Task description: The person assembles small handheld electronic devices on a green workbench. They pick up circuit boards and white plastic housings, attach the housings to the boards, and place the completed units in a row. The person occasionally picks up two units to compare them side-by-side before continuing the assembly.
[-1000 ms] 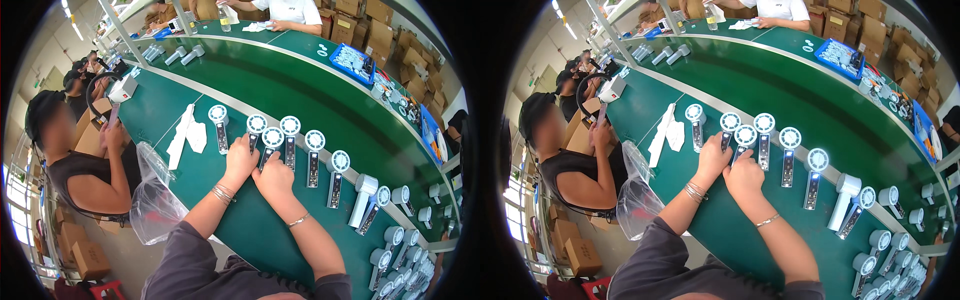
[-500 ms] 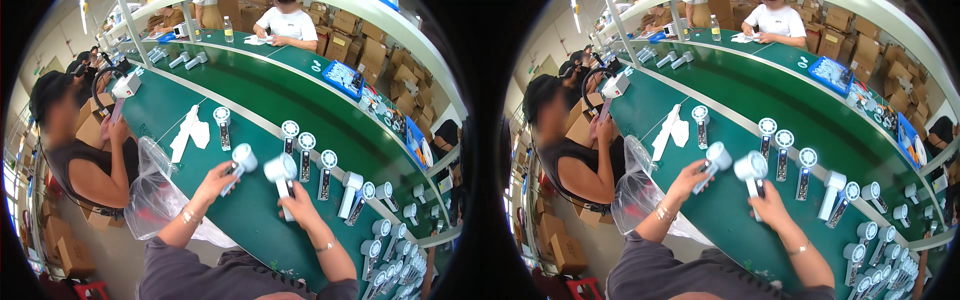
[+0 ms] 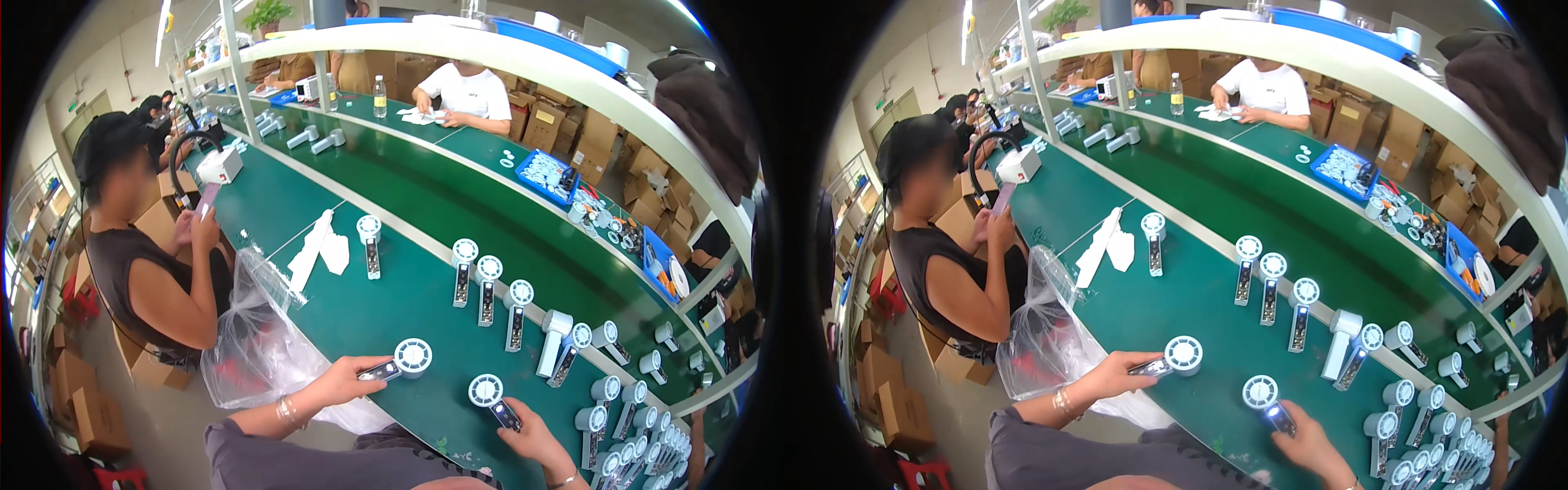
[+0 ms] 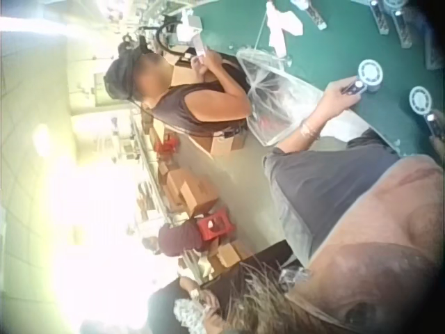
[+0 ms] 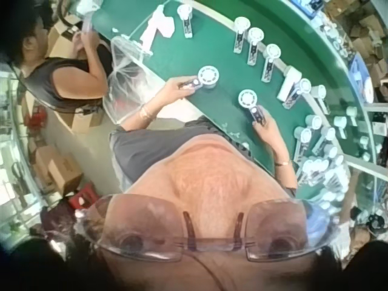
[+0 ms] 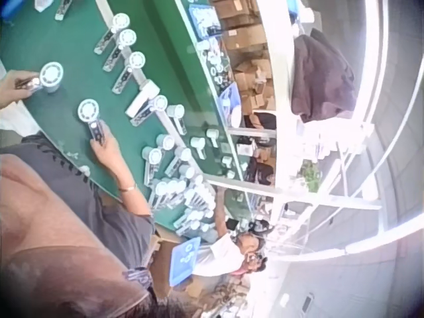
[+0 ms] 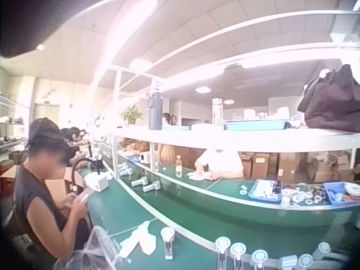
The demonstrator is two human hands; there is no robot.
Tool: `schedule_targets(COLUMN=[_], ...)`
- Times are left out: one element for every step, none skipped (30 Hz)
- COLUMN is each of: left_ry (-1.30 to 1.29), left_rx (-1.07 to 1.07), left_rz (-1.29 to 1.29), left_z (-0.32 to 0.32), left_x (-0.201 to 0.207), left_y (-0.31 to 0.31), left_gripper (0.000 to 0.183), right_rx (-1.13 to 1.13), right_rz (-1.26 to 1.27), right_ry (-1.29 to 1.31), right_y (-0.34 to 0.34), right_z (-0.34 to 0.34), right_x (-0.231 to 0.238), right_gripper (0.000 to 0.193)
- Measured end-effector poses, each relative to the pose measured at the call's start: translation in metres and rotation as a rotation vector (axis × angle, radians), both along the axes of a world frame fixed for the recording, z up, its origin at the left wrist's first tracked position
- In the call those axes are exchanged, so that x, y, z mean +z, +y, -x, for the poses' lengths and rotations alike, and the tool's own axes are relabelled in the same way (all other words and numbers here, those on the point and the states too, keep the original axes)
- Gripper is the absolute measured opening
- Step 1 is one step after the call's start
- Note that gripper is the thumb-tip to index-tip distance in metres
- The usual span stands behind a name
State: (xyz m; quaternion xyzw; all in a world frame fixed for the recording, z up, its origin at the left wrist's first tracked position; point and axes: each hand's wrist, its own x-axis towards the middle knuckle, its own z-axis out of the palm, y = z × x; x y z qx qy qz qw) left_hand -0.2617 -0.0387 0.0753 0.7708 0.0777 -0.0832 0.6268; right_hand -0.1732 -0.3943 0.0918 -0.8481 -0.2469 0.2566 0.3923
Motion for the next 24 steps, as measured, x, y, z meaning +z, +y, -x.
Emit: schedule_targets(left_ry=[-0.022,-0.045,-0.064,-0.072,-0.090,-0.111,-0.131,-0.124,-0.152,-0.179,-0.169,-0.114,-0.051,-0.005,0.014,-0.121,-0.065,-0.036,-0.008,-0.010,-0.026,-0.042,-0.076,-0.111], left_rx=[0.012,0.024,0.038,0.032,-0.051,-0.129,-0.206,-0.249,-0.250,-0.252,-0.243,-0.269,-0.254,-0.228,-0.209,-0.253,-0.215,-0.142,-0.066,-0.065,-0.070,-0.073,-0.072,-0.071], left_rz=[0.015,0.031,0.050,0.036,-0.130,-0.293,-0.456,-0.441,-0.382,-0.322,-0.266,-0.336,-0.340,-0.342,-0.335,-0.554,-0.440,-0.270,-0.102,-0.154,-0.192,-0.231,-0.269,-0.307], left_z=[0.005,0.010,0.016,0.019,0.016,0.011,0.010,0.015,0.011,0.008,0.013,0.013,0.017,0.019,0.015,0.019,0.013,0.015,0.018,0.018,0.014,0.010,0.008,0.008], left_x=[0.011,0.022,0.030,0.036,0.030,0.021,0.018,0.020,0.032,0.044,0.049,0.049,0.042,0.023,0.006,0.011,0.022,0.027,0.028,0.029,0.027,0.024,0.020,0.014], left_y=[-0.002,-0.003,-0.005,-0.007,-0.005,-0.003,-0.002,0.006,0.007,0.007,0.005,0.002,0.005,0.010,0.011,0.005,-0.003,-0.009,-0.012,-0.013,-0.014,-0.015,-0.015,-0.014], left_gripper=[0.048,0.048,0.048,0.047,0.047,0.046,0.046,0.045,0.044,0.044,0.044,0.044,0.044,0.045,0.045,0.045,0.046,0.046,0.046,0.046,0.045,0.045,0.045,0.044], right_rx=[-0.066,-0.131,-0.194,-0.199,-0.156,-0.109,-0.061,0.004,-0.045,-0.083,-0.106,-0.083,-0.049,-0.007,0.022,-0.077,-0.170,-0.146,-0.121,-0.095,-0.109,-0.121,-0.133,-0.143], right_rz=[-0.081,-0.162,-0.239,-0.272,-0.139,-0.002,0.136,0.161,-0.025,-0.113,-0.207,-0.105,-0.013,0.082,0.169,-0.070,-0.315,-0.262,-0.210,-0.158,-0.145,-0.132,-0.120,-0.176], right_ry=[0.012,0.023,0.037,0.087,0.090,0.088,0.086,-0.005,0.070,0.083,0.128,0.125,0.115,0.084,-0.062,0.083,0.223,0.181,0.139,0.097,0.063,0.028,-0.006,-0.018], right_y=[-0.002,-0.004,-0.006,-0.005,-0.004,-0.005,-0.007,-0.012,-0.013,-0.010,-0.008,-0.013,-0.017,-0.019,-0.013,-0.013,-0.012,-0.013,-0.012,-0.012,-0.013,-0.016,-0.018,-0.020], right_z=[0.006,0.012,0.020,0.028,0.028,0.028,0.030,0.036,0.047,0.043,0.042,0.041,0.038,0.033,0.039,0.046,0.048,0.046,0.042,0.037,0.035,0.035,0.035,0.033], right_x=[0.006,0.012,0.020,0.027,0.023,0.018,0.015,0.013,0.031,0.041,0.044,0.032,0.015,0.007,0.026,0.041,0.050,0.047,0.043,0.037,0.033,0.026,0.022,0.021], right_gripper=[0.056,0.054,0.051,0.050,0.050,0.051,0.051,0.051,0.051,0.051,0.051,0.050,0.049,0.048,0.043,0.043,0.044,0.043,0.042,0.041,0.040,0.040,0.040,0.040])
